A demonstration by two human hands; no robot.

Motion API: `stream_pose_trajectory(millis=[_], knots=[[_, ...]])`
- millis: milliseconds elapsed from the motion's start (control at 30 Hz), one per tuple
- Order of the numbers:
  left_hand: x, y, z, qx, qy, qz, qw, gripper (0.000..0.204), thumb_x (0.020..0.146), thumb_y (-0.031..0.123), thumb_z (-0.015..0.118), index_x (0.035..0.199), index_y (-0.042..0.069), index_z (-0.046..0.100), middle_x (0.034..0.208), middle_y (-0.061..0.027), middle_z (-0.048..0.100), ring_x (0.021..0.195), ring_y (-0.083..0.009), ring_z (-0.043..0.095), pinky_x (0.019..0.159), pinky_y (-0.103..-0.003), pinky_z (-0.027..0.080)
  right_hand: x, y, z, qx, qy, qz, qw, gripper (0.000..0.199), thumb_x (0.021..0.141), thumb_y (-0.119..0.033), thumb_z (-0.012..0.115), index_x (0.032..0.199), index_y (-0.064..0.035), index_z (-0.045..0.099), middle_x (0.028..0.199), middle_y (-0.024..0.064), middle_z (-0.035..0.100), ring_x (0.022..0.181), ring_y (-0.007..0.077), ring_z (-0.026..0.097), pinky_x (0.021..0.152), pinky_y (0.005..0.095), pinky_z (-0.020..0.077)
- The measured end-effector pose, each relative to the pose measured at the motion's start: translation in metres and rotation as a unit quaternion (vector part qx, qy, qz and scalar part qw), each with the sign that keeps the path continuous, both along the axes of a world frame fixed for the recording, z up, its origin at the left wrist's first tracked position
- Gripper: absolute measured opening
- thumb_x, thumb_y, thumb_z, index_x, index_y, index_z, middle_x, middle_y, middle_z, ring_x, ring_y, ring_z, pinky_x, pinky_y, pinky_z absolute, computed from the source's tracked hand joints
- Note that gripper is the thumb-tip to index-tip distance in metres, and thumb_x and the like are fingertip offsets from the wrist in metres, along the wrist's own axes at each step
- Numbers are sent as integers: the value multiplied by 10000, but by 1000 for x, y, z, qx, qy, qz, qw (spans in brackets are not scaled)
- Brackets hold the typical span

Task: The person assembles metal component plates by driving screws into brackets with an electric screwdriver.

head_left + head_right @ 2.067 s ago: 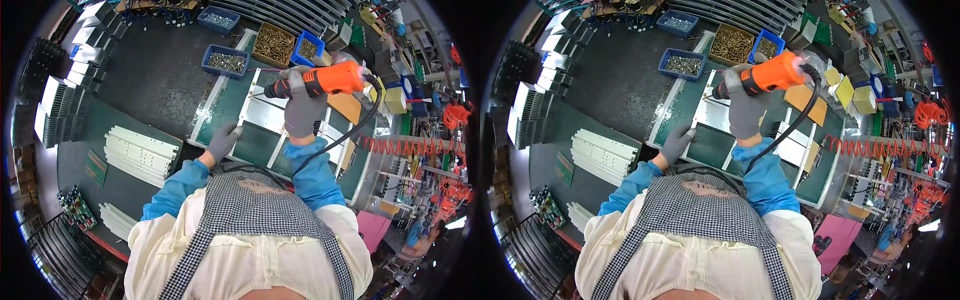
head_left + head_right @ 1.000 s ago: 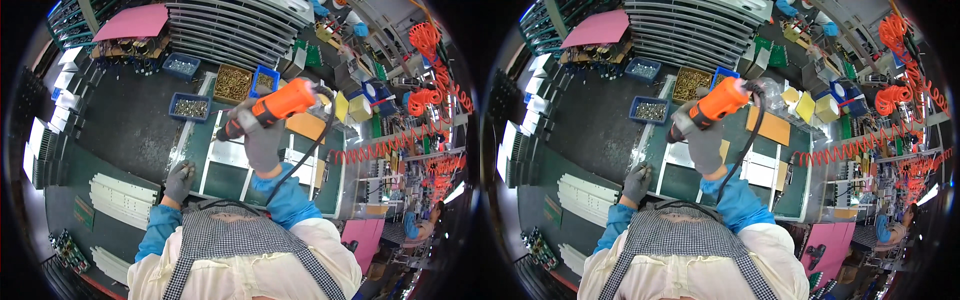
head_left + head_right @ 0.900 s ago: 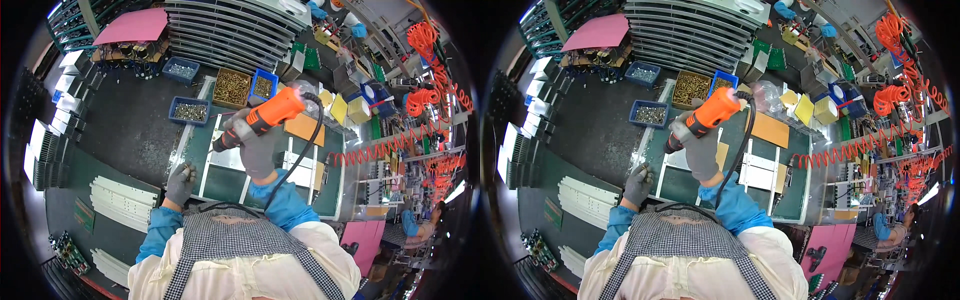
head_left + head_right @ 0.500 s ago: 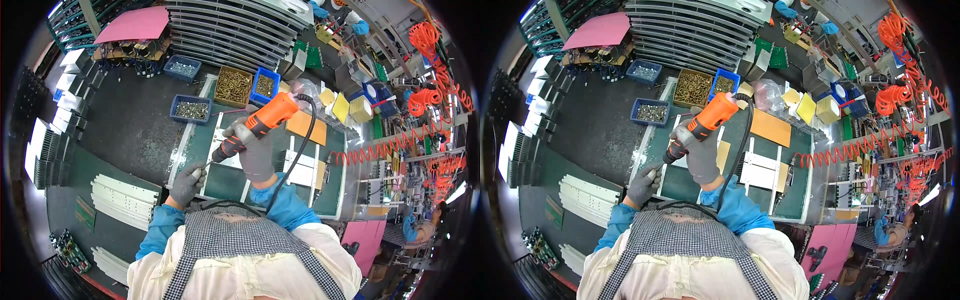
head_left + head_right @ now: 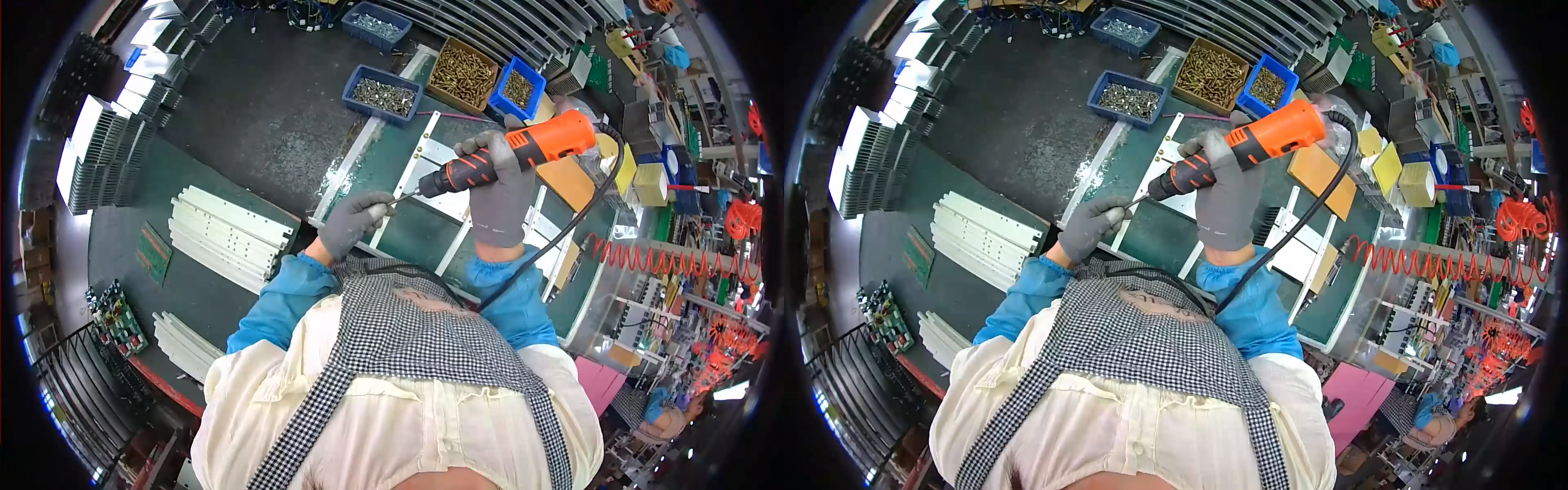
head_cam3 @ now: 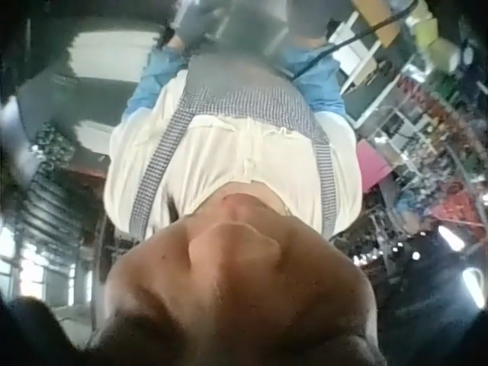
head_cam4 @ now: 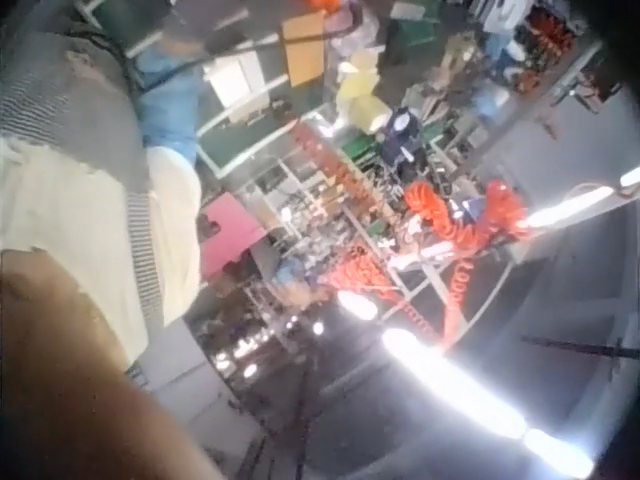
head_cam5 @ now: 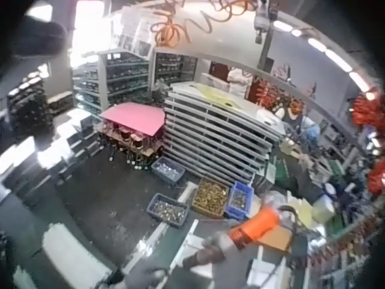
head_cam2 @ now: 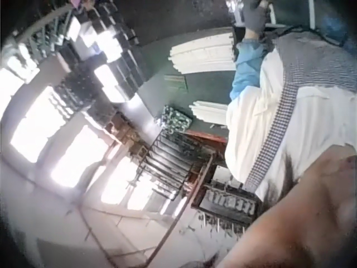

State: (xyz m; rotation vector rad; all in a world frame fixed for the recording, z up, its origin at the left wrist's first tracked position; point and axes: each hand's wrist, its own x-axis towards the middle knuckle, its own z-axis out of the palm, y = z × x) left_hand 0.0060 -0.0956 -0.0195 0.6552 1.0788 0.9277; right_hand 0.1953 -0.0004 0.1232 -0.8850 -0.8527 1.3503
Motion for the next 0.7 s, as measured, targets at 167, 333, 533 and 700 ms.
stream_pose_trajectory(millis=[167,333,533,700], knots=[[3,5,5,116,139,-24,983,326,951,138,611,1254,22,640,1008,-17,686,813,-66,567,717,-228,471,-1,1,-6,-27,12,-15,999,401,883,-140,666,1204,-25,455,845,106,619,795,236,642,808,440,563],[1,6,6,92,114,11,989,329,947,69,590,1271,30,633,966,0,677,782,-42,548,674,-200,442,3,5,-11,5,44,-44,998,388,885,-90,627,1216,-33,433,819,119,623,746,220,659,743,392,566],[-1,7,1,69,102,-6,992,326,958,168,621,1253,30,634,1010,-10,697,796,-56,561,699,-213,466,12,8,-14,23,71,-42,996,369,890,-91,627,1205,-41,441,824,112,622,756,221,655,762,410,571],[-1,5,1,77,64,-3,995,317,955,155,626,1247,32,637,1005,-19,704,773,-55,570,679,-203,464,15,9,-16,12,83,-48,995,355,888,-86,629,1193,-44,452,833,115,620,755,224,656,760,425,583]])
